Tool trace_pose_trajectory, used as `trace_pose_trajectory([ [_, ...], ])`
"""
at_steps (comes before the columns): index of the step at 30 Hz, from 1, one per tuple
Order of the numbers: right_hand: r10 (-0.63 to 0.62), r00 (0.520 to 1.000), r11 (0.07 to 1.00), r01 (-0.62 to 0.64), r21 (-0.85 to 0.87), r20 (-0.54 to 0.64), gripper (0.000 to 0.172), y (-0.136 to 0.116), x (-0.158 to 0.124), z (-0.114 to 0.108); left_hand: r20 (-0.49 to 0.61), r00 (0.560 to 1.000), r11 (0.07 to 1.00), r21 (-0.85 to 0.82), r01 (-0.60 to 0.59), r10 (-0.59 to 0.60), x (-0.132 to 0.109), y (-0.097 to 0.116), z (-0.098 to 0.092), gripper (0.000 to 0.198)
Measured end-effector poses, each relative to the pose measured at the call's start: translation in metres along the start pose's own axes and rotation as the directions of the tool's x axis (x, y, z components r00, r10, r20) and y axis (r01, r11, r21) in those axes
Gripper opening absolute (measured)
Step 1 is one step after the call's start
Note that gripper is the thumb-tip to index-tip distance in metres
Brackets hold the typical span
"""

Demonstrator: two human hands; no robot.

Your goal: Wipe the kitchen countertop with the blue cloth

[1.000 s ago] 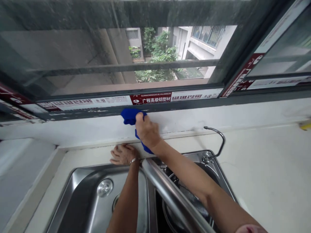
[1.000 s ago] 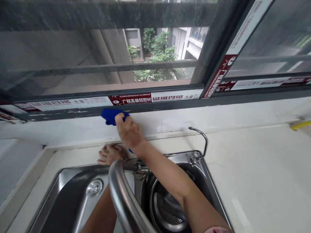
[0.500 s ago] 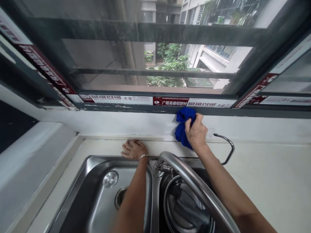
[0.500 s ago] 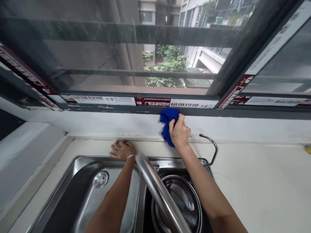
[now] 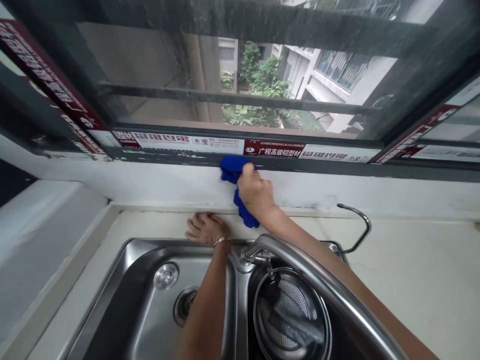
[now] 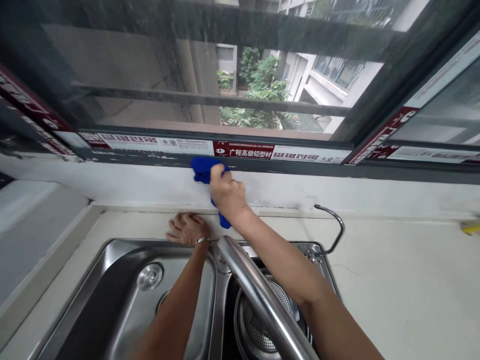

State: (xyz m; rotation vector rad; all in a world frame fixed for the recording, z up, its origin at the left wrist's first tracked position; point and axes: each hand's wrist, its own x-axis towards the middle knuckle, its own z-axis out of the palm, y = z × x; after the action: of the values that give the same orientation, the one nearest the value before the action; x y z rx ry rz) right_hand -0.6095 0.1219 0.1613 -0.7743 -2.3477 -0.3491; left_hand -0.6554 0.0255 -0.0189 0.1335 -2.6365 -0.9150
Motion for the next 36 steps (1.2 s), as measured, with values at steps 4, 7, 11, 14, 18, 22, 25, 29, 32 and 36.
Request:
trace_pose_trajectory([
  [4, -0.243, 0.959, 0.97, 0.236, 0.062, 0.148, 0.037, -0.031, 0.014, -0.01, -0.031, 1.0, 0.999, -0.045, -0.004, 0.003, 0.001, -0.001, 0.003, 0.017],
  [7, -0.296, 0.934, 0.955, 0.283, 0.088, 0.201, 0.042, -0.031, 0.015, -0.016, -0.039, 0.999, 0.998, -0.059, -0.014, 0.012, 0.001, -0.001, 0.003, 0.016],
  [11, -0.205, 0.946, 0.979, 0.203, 0.031, 0.251, 0.041, 0.007, 0.006, -0.02, -0.048, 0.999, 0.997, -0.069, -0.027, 0.024, 0.003, -0.001, 0.002, 0.017],
  [14, -0.062, 0.957, 0.995, 0.08, -0.052, 0.284, 0.039, 0.048, -0.003, -0.024, -0.04, 0.998, 0.996, -0.076, -0.053, 0.05, 0.004, -0.001, 0.001, 0.017],
  [18, 0.138, 0.944, 0.988, -0.109, -0.109, 0.3, 0.036, 0.1, -0.016, -0.027, -0.027, 0.999, 0.995, -0.091, -0.046, 0.044, 0.006, 0.001, -0.001, 0.016],
  [22, 0.361, 0.896, 0.932, -0.357, -0.063, 0.257, 0.034, 0.138, -0.033, -0.022, -0.037, 0.998, 0.995, -0.086, -0.055, 0.052, 0.007, 0.003, -0.001, 0.017],
  [25, 0.518, 0.831, 0.839, -0.54, 0.067, 0.201, 0.035, 0.153, -0.04, -0.015, -0.024, 0.998, 0.995, -0.073, -0.064, 0.063, 0.008, 0.003, -0.002, 0.019],
  [29, 0.664, 0.722, 0.646, -0.684, 0.338, 0.192, 0.03, 0.162, -0.043, -0.018, 0.022, 0.998, 0.996, -0.074, -0.049, 0.05, 0.009, 0.005, -0.005, 0.022],
  [32, 0.647, 0.712, 0.512, -0.67, 0.537, 0.272, 0.023, 0.165, -0.055, -0.041, 0.024, 0.998, 0.994, -0.102, -0.047, 0.049, 0.009, 0.008, -0.008, 0.021],
  [36, 0.58, 0.736, 0.305, -0.593, 0.745, 0.348, 0.03, 0.177, -0.092, -0.096, 0.047, 0.998, 0.992, -0.125, -0.023, 0.029, 0.01, 0.013, -0.015, 0.015],
])
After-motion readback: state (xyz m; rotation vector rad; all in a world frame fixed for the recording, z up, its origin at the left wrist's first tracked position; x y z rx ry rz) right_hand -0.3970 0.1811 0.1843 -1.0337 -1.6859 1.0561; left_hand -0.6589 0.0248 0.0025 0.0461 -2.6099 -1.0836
